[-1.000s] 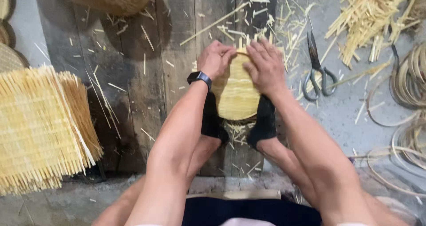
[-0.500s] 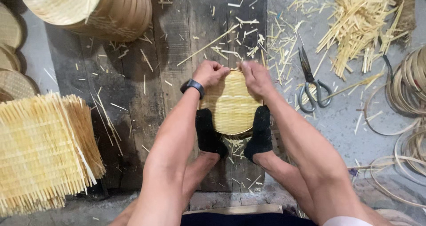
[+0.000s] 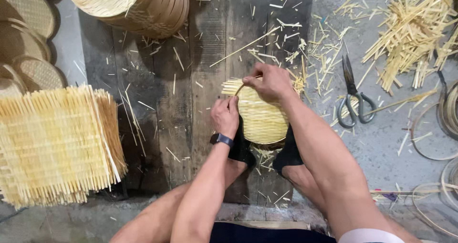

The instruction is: The person places a circular bamboo frame onto a woven bamboo mat, then uses a wooden block and shears to trim the excess matting around the frame. The person repeats this process for multiple mats, stacking the finished circular pieces.

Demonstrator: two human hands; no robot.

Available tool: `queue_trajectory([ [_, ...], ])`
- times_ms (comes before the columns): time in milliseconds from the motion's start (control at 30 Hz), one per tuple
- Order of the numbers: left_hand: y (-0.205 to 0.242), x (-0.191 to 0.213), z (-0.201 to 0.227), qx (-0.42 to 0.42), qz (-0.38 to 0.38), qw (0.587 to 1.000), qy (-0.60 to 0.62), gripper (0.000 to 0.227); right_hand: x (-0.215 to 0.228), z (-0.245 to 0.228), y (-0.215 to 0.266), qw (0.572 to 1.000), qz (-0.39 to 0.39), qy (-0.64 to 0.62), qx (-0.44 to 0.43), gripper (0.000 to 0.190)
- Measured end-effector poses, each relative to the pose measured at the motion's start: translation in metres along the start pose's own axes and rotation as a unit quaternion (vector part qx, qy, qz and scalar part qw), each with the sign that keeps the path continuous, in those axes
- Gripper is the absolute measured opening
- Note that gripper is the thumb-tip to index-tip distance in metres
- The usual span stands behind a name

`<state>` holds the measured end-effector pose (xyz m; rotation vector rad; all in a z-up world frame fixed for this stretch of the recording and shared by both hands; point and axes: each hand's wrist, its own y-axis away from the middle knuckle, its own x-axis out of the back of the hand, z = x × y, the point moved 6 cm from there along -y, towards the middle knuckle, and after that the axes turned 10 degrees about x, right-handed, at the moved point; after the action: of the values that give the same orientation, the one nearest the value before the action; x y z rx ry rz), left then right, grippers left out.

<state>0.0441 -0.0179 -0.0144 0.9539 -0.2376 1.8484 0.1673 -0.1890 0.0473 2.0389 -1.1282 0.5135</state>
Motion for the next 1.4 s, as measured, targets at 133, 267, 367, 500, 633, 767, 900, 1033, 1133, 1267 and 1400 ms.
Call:
queue_trajectory([
  [133, -0.022, -0.023, -0.04, 0.199, -0.108, 0.97, 0.085, 0.03, 0.004, -0.003, 0.001, 1.0, 0.007, -0.008, -0.025, 0.043],
  [267, -0.036, -0.042, -0.057, 0.312, -0.252, 0.863, 0.309, 0.03, 0.005, -0.008, -0.003, 0.994, -0.032, 0.003, -0.103, 0.046],
  [367, -0.038, -0.046, -0.066, 0.392, -0.317, 0.799, 0.326, 0.03, 0.002, -0.004, -0.01, 0.989, -0.052, -0.003, -0.141, 0.047],
  [500, -0.045, -0.052, -0.069, 0.41, -0.343, 0.781, 0.323, 0.032, -0.008, 0.007, -0.022, 0.99, -0.053, -0.014, -0.13, 0.046],
  [633, -0.046, -0.051, -0.067, 0.291, -0.259, 0.879, 0.275, 0.034, -0.022, 0.036, -0.016, 0.997, 0.031, -0.03, -0.066, 0.049],
  [767, -0.031, -0.013, -0.023, 0.117, -0.196, 0.972, 0.048, 0.035, -0.013, 0.134, 0.014, 0.973, 0.223, 0.023, -0.059, 0.08],
  [900, -0.014, 0.014, 0.031, 0.096, -0.217, 0.969, -0.07, 0.035, -0.047, 0.184, 0.063, 0.976, 0.059, -0.142, -0.154, 0.078],
  [1033, -0.007, 0.027, 0.055, 0.007, -0.12, 0.984, 0.131, 0.031, -0.006, 0.153, 0.076, 0.94, 0.213, -0.23, -0.136, 0.073],
  [1133, 0.001, 0.015, 0.034, -0.002, -0.088, 0.969, 0.232, 0.023, 0.012, 0.156, 0.095, 0.842, 0.346, -0.414, 0.009, 0.069],
  [1267, 0.023, -0.007, 0.003, -0.022, -0.093, 0.95, 0.298, 0.024, -0.028, 0.187, 0.101, 0.793, 0.344, -0.499, 0.056, 0.073],
  [1400, 0.032, -0.021, -0.058, 0.021, -0.143, 0.984, 0.101, 0.019, -0.055, 0.199, 0.117, 0.792, 0.345, -0.504, -0.014, 0.061],
])
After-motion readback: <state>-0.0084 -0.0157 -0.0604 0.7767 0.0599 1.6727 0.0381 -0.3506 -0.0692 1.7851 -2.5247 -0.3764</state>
